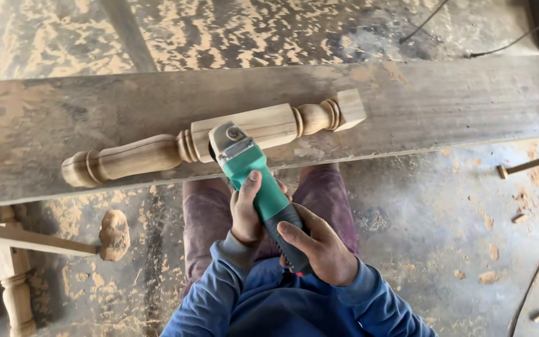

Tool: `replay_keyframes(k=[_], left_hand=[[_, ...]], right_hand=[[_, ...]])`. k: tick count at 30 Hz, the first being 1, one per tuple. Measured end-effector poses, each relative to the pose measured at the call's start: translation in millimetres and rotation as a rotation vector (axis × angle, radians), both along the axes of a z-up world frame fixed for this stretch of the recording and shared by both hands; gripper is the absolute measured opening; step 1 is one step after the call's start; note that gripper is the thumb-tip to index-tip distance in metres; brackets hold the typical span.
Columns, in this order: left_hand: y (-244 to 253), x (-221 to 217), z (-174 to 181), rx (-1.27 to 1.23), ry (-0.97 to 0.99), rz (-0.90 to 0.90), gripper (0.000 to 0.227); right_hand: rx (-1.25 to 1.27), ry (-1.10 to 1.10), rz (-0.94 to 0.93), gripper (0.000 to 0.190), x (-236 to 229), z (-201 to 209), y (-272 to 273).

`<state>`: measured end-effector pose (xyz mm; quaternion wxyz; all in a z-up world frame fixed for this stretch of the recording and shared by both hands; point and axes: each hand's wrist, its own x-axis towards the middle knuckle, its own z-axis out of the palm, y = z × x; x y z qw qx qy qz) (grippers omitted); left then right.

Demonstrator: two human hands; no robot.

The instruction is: Sanding a decorative wooden furniture leg using a handheld power sander with a sanding disc.

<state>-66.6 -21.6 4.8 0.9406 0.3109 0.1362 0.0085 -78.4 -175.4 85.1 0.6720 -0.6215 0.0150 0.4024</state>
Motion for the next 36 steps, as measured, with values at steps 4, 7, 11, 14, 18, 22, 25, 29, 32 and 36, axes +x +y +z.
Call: replay_keyframes(k=[4,7,11,14,18,22,25,29,32,36], left_hand=[[-28.9,19.0,-11.4,-0.002,0.029,-0.095,0.052],[-49.9,37.8,1.7,-0.011,0.036,-0.168,0.047],[-79.2,29.8,8.4,0.072,-0.01,-0.229,0.048],[-83.1,11.8,42.6,0.449,-0.228,-0.308,0.055],[-48.0,3.8,70.1,1.038,-0.322,-0.535,0.065],[31.5,52.1,31.5,2.274,-0.27,0.045,0.096],[88.1,91.5,7.8,2.538,-0.167,-0.181,0.121],[114.7,119.3,6.4,2.483,-0.166,-0.45,0.116],[129.0,147.1,2.0,2.341,-0.221,-0.666,0.107],[123.9,155.3,7.8,2.094,-0.06,-0.647,0.069]], right_hand=[[-0.012,0.016,-0.117,0.059,-0.5,-1.7,-25.4],[0.021,-0.026,-0.201,0.058,-4.5,-1.4,-38.9],[0.005,-0.024,-0.348,0.057,-16.9,-13.4,-67.9],[0.096,-0.413,-0.23,0.059,-27.4,-28.5,-93.5],[0.228,-0.23,-0.296,0.057,-38.3,-46.9,-112.6],[0.291,-0.25,-0.463,0.053,-41.3,-63.3,-127.4],[0.329,-0.194,-0.458,0.051,-44.2,-73.4,-136.8],[0.311,-0.149,-0.552,0.056,-47.7,-68.6,-135.9],[0.38,-0.186,-0.494,0.06,-51.1,-76.9,-141.2],[0.317,-0.185,-0.457,0.063,-48.0,-70.3,-138.2]])
